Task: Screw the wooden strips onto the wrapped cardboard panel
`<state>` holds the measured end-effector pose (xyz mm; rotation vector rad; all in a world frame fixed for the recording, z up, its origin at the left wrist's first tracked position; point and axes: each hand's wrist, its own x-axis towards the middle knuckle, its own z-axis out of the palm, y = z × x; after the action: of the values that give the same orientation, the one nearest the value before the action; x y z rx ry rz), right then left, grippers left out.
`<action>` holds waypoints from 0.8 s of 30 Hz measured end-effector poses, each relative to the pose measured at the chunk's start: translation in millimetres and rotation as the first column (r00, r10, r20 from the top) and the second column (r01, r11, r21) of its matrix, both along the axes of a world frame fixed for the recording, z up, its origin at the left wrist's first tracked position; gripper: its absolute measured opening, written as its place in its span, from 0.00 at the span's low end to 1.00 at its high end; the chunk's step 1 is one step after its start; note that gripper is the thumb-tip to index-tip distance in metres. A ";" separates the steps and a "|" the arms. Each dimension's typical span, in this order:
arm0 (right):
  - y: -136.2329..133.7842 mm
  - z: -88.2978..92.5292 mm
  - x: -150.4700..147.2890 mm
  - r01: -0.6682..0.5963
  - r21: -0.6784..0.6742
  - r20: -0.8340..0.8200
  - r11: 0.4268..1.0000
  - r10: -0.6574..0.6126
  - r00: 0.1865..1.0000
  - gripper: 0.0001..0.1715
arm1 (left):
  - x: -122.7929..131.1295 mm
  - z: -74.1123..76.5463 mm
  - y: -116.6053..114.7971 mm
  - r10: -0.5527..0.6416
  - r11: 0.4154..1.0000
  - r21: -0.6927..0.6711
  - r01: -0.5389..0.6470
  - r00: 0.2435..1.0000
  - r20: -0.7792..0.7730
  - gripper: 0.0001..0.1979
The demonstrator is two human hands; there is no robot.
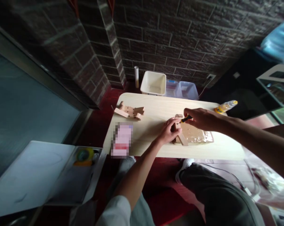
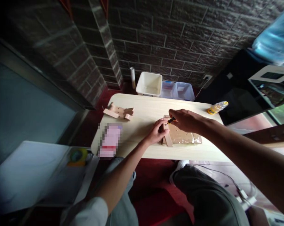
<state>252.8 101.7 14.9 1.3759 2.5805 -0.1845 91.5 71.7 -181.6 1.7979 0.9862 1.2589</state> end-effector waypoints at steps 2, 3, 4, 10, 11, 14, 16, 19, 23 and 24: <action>1.3 -1.4 -4.2 0.013 -0.002 -0.011 1.000 -0.013 1.000 0.12 | -0.4 1.1 -0.6 0.015 1.000 -0.002 -0.015 1.000 -0.019 0.23; 2.1 -1.3 -7.0 0.027 -0.011 -0.008 1.000 -0.027 1.000 0.12 | -0.5 1.4 -0.7 0.020 1.000 -0.004 -0.021 0.999 -0.026 0.23; 3.0 -0.7 -9.9 0.042 -0.021 0.005 0.999 -0.042 0.999 0.12 | -0.5 1.5 -0.6 0.023 1.000 -0.007 -0.023 0.999 -0.033 0.23; 8.6 11.8 -18.6 0.056 0.003 0.164 0.998 -0.056 0.985 0.18 | 0.4 1.8 2.1 0.001 0.999 -0.039 -0.002 0.999 -0.032 0.22; 9.1 14.7 -18.3 0.045 -0.009 0.181 0.999 -0.043 0.983 0.18 | 0.5 1.9 2.7 -0.004 0.999 -0.044 0.003 1.000 -0.027 0.22; 9.4 21.6 -17.9 0.027 -0.041 0.214 0.999 -0.017 0.977 0.16 | 0.4 2.5 4.4 -0.025 0.998 -0.050 0.024 1.000 -0.013 0.21; 9.0 23.3 -19.0 0.033 -0.043 0.219 0.998 -0.023 0.976 0.14 | -0.1 2.8 5.0 -0.027 0.998 -0.053 0.027 1.000 -0.006 0.21; 8.6 21.5 -22.0 0.055 -0.036 0.214 0.998 -0.046 0.976 0.15 | -0.8 3.6 5.0 -0.020 0.998 -0.059 0.020 1.000 -0.007 0.20; 9.4 17.1 -23.9 0.099 -0.019 0.233 0.995 -0.092 0.968 0.19 | -0.9 4.6 4.7 -0.021 0.998 -0.059 0.020 1.000 -0.016 0.20; 9.6 16.8 -23.6 0.103 -0.019 0.236 0.995 -0.095 0.967 0.19 | -0.7 4.7 4.7 -0.022 0.998 -0.059 0.021 1.000 -0.017 0.21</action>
<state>229.2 111.3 31.7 1.4232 2.3093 -0.0718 90.8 76.5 -176.9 1.7723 1.0013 1.1908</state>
